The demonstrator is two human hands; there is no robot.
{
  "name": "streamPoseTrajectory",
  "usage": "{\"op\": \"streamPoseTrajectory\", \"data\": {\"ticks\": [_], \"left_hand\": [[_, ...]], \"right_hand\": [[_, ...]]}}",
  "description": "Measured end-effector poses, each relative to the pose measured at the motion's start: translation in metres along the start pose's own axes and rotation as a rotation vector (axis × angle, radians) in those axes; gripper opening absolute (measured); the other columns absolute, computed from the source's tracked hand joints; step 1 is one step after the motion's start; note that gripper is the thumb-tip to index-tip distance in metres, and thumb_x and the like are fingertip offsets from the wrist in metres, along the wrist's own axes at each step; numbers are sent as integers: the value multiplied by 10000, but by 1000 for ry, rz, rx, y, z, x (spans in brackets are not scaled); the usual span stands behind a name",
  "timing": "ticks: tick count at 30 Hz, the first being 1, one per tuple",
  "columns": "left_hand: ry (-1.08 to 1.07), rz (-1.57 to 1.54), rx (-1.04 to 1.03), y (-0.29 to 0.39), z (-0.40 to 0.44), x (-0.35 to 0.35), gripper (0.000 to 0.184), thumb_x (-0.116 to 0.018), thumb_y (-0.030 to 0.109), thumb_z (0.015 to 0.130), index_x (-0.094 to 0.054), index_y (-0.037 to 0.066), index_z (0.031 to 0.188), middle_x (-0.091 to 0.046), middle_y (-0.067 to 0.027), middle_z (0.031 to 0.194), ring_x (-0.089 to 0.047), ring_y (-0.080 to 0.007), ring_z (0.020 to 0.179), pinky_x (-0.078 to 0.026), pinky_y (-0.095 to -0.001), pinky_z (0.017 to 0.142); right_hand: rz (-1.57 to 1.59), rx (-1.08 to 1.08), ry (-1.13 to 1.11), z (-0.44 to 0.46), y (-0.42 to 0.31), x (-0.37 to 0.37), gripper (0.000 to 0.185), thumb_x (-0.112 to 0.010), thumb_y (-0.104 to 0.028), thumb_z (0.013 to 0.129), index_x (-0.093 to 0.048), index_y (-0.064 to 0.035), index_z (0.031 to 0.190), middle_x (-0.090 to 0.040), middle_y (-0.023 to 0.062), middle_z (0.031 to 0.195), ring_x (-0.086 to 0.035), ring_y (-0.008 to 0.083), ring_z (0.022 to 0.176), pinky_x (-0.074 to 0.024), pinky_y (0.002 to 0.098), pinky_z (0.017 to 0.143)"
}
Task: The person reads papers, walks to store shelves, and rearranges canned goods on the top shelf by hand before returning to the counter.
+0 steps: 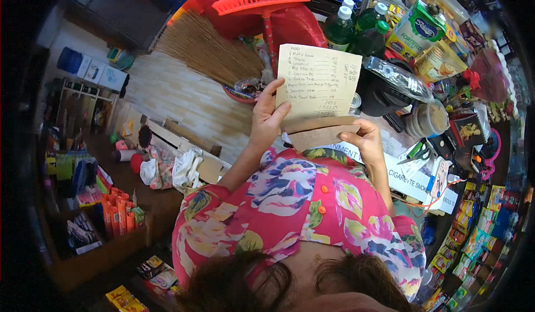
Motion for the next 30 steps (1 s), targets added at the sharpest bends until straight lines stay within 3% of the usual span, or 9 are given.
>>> {"op": "streamPoseTrajectory", "data": {"ticks": [14,21,30], "left_hand": [[-96,-57,-22,-11,36,-17,510,-473,-90,838,-353,18,1322,-508,-139,1237,-465,-162,1149,-344,-281,968],[-122,-59,-45,-11,50,-17,540,-468,-98,831,-337,33,1338,-507,-153,1239,-481,-184,1144,-357,-298,968],[-168,-83,-3,-15,57,-21,538,-484,-62,847,-310,29,1348,-522,-169,1217,-490,-184,1129,-364,-298,953]], "right_hand": [[-59,53,32,1,-23,10,168,-682,88,696,-634,-6,827,-651,53,839,-592,96,746,-479,230,673],[-47,100,-33,6,-21,10,152,-678,86,695,-632,0,811,-623,16,788,-562,74,724,-456,211,675],[-11,71,124,3,-14,18,176,-691,61,705,-632,-19,851,-647,20,808,-572,75,722,-466,219,672]]}}
Point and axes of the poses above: each hand's wrist, its own z-axis towards the middle knuckle, its own x-axis out of the back of the hand, y = z × x, the point moved 5 cm from there along z, towards the middle knuckle
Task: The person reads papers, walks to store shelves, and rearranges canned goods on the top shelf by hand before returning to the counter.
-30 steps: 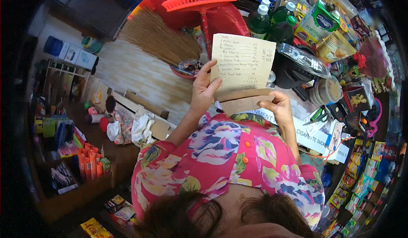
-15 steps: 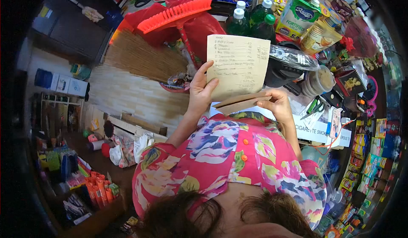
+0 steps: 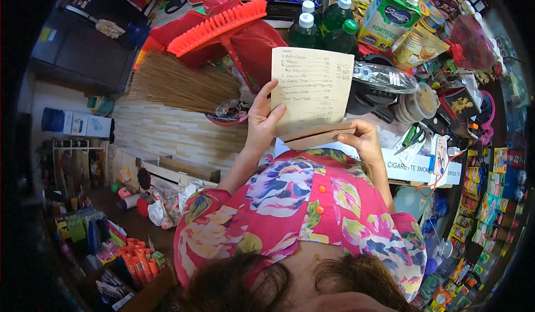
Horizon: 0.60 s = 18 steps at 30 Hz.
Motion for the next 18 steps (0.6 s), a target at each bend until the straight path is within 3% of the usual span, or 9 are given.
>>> {"op": "streamPoseTrajectory", "data": {"ticks": [18], "left_hand": [[22,-53,35,-4,-1,8,530,-496,-38,849,-313,13,1345,-533,-167,1203,-499,-176,1110,-366,-297,950]], "right_hand": [[15,12,13,2,-3,-10,108,-687,-20,742,-638,-15,837,-642,32,769,-572,90,695,-458,241,643]]}}
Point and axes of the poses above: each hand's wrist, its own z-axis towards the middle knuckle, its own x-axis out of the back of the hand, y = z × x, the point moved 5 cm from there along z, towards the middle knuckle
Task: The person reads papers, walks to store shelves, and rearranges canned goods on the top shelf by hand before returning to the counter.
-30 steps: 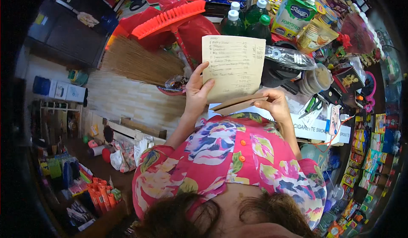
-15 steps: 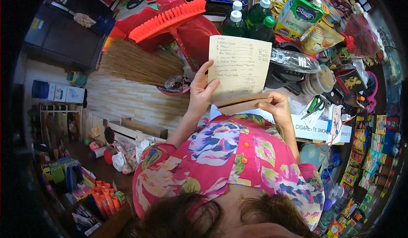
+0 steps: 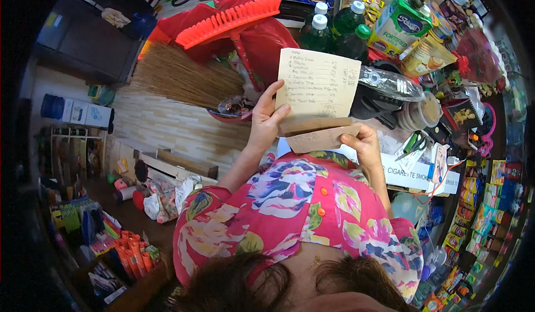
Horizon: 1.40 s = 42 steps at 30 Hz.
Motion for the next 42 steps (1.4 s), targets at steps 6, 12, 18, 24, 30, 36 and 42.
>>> {"op": "streamPoseTrajectory", "data": {"ticks": [6,12,18,24,30,36,42], "left_hand": [[3,-13,2,2,-1,-3,550,-490,-42,849,-292,24,1359,-517,-168,1224,-480,-177,1135,-351,-298,966],[-18,52,-25,1,0,-7,577,-476,-57,844,-256,22,1371,-498,-170,1243,-467,-182,1150,-332,-303,981],[-18,66,1,0,-1,-9,579,-474,-62,841,-250,19,1368,-499,-169,1238,-464,-181,1151,-327,-304,983],[-11,90,-1,3,-2,-10,576,-484,-59,841,-256,20,1365,-519,-168,1212,-488,-179,1122,-353,-299,961],[-14,93,-25,4,-2,-6,582,-495,-56,839,-257,19,1366,-524,-181,1206,-492,-189,1124,-352,-306,965],[-14,125,-44,5,-2,-3,604,-494,-65,834,-235,19,1373,-518,-189,1213,-490,-200,1134,-349,-313,971],[-23,133,-22,10,-3,-7,647,-493,-88,813,-216,37,1385,-509,-185,1219,-480,-208,1148,-343,-322,981]], "right_hand": [[-6,-15,-11,-3,1,-1,100,-676,-14,748,-636,-8,840,-640,37,768,-577,99,695,-464,245,652],[-16,-5,2,-5,1,1,101,-675,-7,747,-637,-5,840,-639,36,771,-577,98,693,-465,246,646],[-11,-21,-4,-7,3,3,96,-677,-8,749,-639,-6,837,-639,29,776,-569,86,690,-465,241,643],[14,2,-47,-5,6,4,99,-687,-11,748,-634,-12,832,-637,22,779,-563,78,686,-464,235,638],[6,-17,-51,-3,7,1,118,-694,-18,746,-630,-13,845,-637,20,778,-572,84,698,-473,238,651],[38,-18,-73,0,7,-2,117,-692,-29,748,-632,-13,848,-644,26,787,-575,85,695,-477,242,644],[39,-30,-66,-1,7,-2,114,-686,-26,751,-634,-11,851,-646,27,791,-573,87,699,-473,247,650]]}}
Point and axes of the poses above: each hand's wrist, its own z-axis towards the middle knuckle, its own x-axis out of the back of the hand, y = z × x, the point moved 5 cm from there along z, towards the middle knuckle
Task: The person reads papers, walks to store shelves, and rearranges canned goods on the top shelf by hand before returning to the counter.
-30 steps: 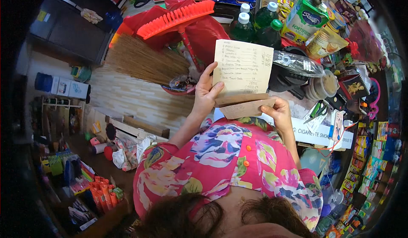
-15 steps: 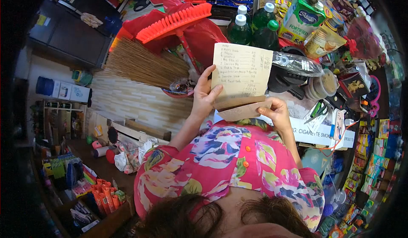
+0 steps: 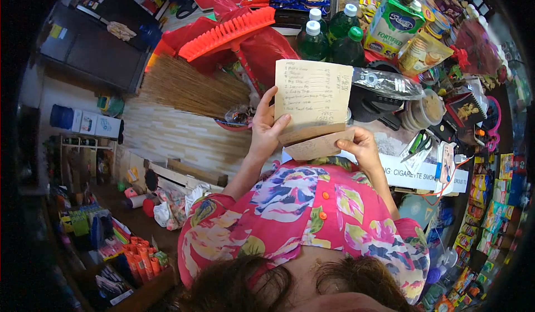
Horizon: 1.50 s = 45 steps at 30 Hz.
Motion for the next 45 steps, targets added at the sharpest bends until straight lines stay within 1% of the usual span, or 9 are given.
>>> {"op": "streamPoseTrajectory", "data": {"ticks": [10,12,16,19,25,28,31,40,45], "left_hand": [[26,30,-1,2,0,2,708,-539,-96,741,-263,68,1372,-469,-177,1270,-451,-235,1184,-335,-351,999],[44,20,7,0,0,3,694,-536,-92,740,-276,63,1364,-463,-173,1275,-449,-231,1182,-333,-349,1000],[101,-25,12,-3,0,4,673,-525,-96,742,-293,55,1355,-459,-163,1281,-451,-226,1178,-334,-342,1000],[76,-67,30,0,0,2,633,-502,-109,772,-289,33,1350,-389,-133,1335,-395,-195,1221,-310,-313,1014],[102,-52,12,-3,0,6,631,-504,-108,774,-281,24,1350,-386,-133,1342,-389,-197,1229,-305,-313,1018],[134,-25,-14,-3,0,6,678,-523,-97,754,-273,59,1364,-480,-159,1265,-464,-220,1168,-335,-338,1000],[81,-50,-11,-1,0,7,643,-508,-106,769,-269,17,1353,-379,-155,1342,-388,-195,1227,-298,-317,1020],[128,-72,28,1,-2,9,549,-490,-61,816,-304,14,1327,-522,-160,1205,-491,-184,1120,-355,-305,965],[153,-72,33,1,-3,10,519,-485,-53,826,-323,17,1314,-544,-153,1177,-512,-172,1088,-378,-297,940]], "right_hand": [[4,1,-32,1,1,1,129,-681,-16,749,-632,-7,868,-649,27,816,-578,88,730,-467,244,687],[14,-25,-34,2,2,1,130,-698,-37,742,-632,-23,853,-652,28,824,-583,95,744,-465,249,716],[-8,0,-31,2,3,1,171,-670,2,752,-628,12,917,-654,36,841,-582,89,732,-471,239,680],[11,-4,-35,2,1,0,181,-666,4,754,-629,10,931,-656,39,847,-584,88,731,-472,237,679],[9,-18,-61,4,2,-1,175,-663,4,760,-629,9,931,-654,34,838,-581,77,730,-470,227,671],[6,-23,-63,6,3,0,168,-665,3,760,-630,9,924,-652,30,828,-577,74,727,-465,223,665],[-15,-25,-67,6,2,-4,155,-666,6,756,-634,8,908,-651,29,823,-574,74,724,-460,225,663],[-20,-54,-31,8,4,-6,155,-670,19,738,-638,12,889,-652,39,820,-571,78,718,-457,232,671],[-42,-77,-38,7,6,-6,160,-665,25,738,-636,18,896,-652,45,824,-572,80,715,-459,231,668]]}}
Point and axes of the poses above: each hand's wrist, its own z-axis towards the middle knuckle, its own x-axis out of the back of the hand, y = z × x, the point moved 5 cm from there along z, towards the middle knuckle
